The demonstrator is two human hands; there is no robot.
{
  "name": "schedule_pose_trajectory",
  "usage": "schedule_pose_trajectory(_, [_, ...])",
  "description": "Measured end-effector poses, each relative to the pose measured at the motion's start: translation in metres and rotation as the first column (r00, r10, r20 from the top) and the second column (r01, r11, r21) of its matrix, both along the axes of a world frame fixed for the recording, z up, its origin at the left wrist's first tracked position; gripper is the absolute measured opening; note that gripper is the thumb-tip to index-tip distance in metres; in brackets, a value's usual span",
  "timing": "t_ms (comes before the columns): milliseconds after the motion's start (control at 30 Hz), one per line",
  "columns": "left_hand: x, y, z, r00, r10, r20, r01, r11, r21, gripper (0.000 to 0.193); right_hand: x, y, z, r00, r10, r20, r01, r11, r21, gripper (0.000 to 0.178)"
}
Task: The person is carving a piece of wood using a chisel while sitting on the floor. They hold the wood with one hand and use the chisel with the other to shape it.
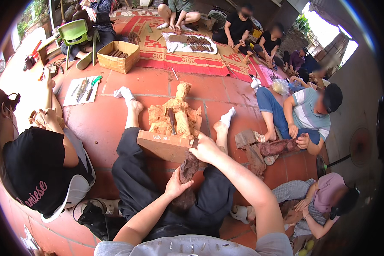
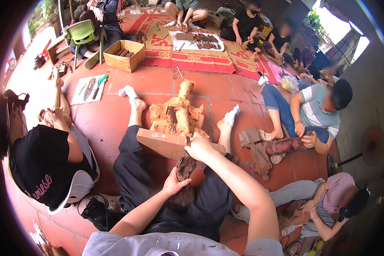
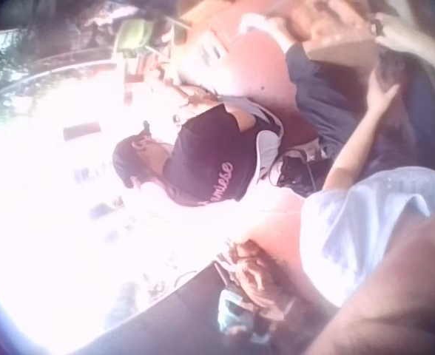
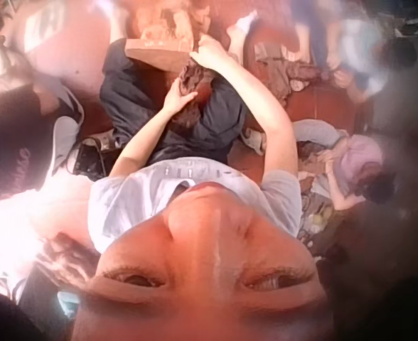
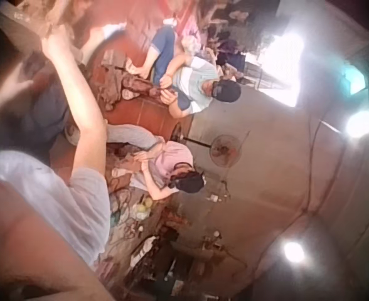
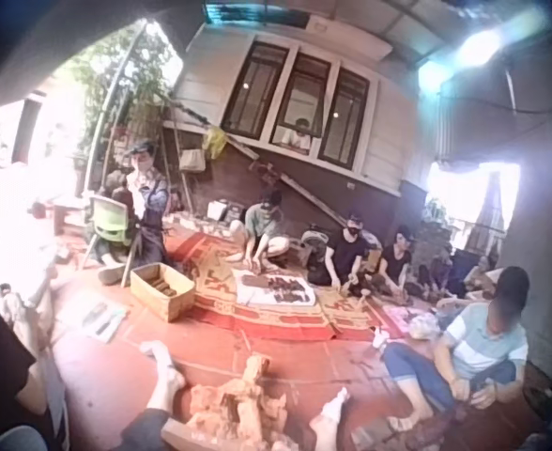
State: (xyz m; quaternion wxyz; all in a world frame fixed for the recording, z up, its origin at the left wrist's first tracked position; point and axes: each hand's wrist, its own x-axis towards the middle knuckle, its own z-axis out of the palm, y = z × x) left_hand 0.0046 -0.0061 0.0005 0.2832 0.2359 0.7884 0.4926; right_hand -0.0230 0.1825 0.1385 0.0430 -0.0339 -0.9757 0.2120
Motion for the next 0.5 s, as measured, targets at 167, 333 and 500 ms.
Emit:
schedule_pose_trajectory(167, [0.001, 0.001, -0.002, 1.000, 0.004, 0.002, -0.004, 1.000, 0.011, 0.097, -0.020, 0.006, 0.019, 0.958, -0.032, 0.286, 0.040, 0.999, -0.023, 0.028])
schedule_pose_trajectory(333, [-0.001, 0.004, -0.016, 0.998, 0.031, -0.055, -0.027, 0.997, 0.077, 0.094, -0.024, -0.003, -0.010, 0.976, -0.038, 0.214, -0.011, 0.974, 0.224, 0.032])
schedule_pose_trajectory(500, [-0.001, 0.002, -0.012, 0.996, 0.047, -0.069, -0.044, 0.998, 0.048, 0.093, -0.040, 0.002, 0.017, 0.943, -0.020, 0.333, -0.052, 0.977, 0.205, 0.027])
